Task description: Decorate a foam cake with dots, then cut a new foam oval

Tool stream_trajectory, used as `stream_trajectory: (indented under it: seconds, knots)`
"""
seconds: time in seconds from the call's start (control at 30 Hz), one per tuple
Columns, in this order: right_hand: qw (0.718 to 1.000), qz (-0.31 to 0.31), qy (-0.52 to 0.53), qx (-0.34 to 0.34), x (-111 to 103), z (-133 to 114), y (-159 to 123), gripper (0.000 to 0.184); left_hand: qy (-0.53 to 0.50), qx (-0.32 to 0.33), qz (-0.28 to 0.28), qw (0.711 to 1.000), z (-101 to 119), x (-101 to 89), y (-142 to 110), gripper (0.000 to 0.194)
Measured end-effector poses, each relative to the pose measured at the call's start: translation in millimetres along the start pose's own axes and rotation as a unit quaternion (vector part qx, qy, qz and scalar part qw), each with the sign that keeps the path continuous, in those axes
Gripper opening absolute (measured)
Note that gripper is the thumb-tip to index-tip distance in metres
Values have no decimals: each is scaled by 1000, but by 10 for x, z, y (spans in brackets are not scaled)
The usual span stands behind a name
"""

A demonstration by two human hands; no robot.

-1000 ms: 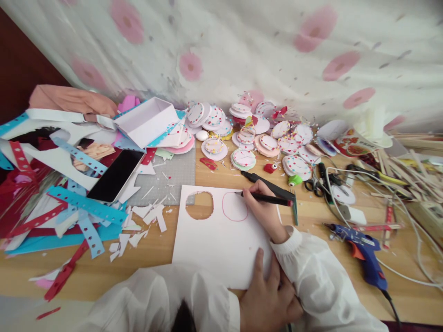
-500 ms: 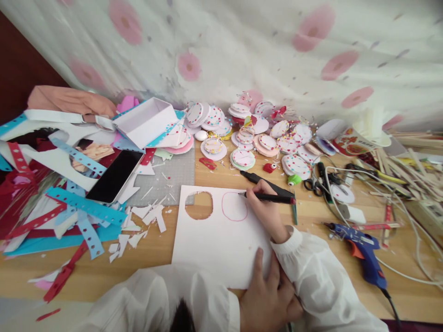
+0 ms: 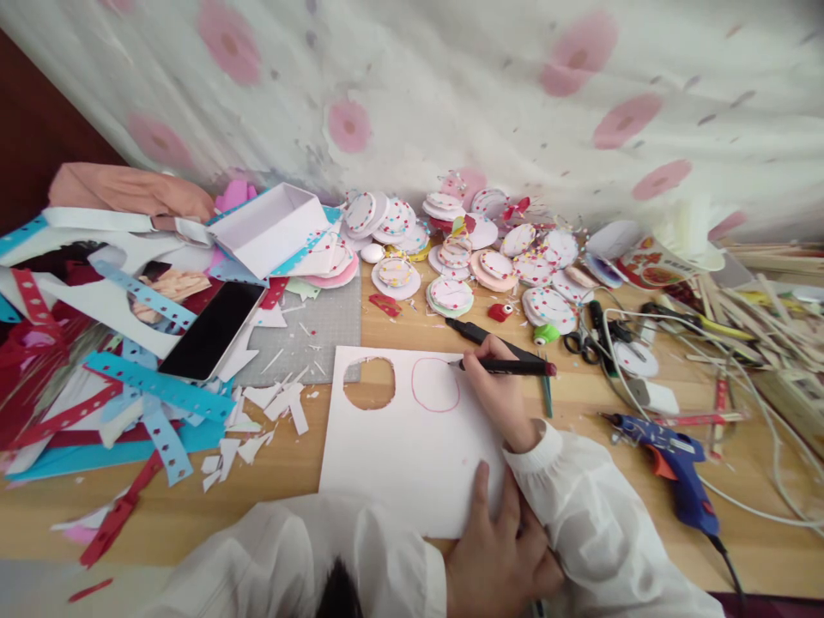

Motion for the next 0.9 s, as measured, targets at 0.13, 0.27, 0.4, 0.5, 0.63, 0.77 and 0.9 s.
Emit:
stream_trajectory:
  seconds: [0.13, 0.27, 0.4, 0.5, 0.63, 0.77, 0.9]
  knots:
    - [1000, 5, 4, 4, -16, -14, 3, 25, 6, -14, 20, 1000, 16, 6, -7, 18]
    - [1000, 4, 15, 9, -27, -22, -4, 24, 4, -10, 10, 1000, 28, 18, -17, 19]
    - [1000, 5, 21, 10, -34, -28, -6, 24, 2, -6, 8, 1000, 14, 9, -9, 19]
    - [1000, 6, 22, 12, -39, -37, -3, 24, -7, -5, 0, 1000, 3, -6, 4, 21]
    - [1000, 2, 14, 14, -47, -48, 0, 24, -10, -9, 12, 1000, -6, -29, 19, 19]
    - [1000, -2, 9, 11, -55, -48, -3, 22, -7, -14, 13, 1000, -8, -24, 18, 20]
    - [1000, -4, 7, 15, -59, -42, -11, 21, -12, -6, 8, 1000, -6, -15, 8, 20]
Point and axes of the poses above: each hand's wrist, its own y-axis towards the middle knuckle, its own x-axis out of the palm, z = x × y, the point moved 3 cm from there along y, towards the middle knuckle, and after that the axes turned 5 degrees about z, right-handed, at the moved point
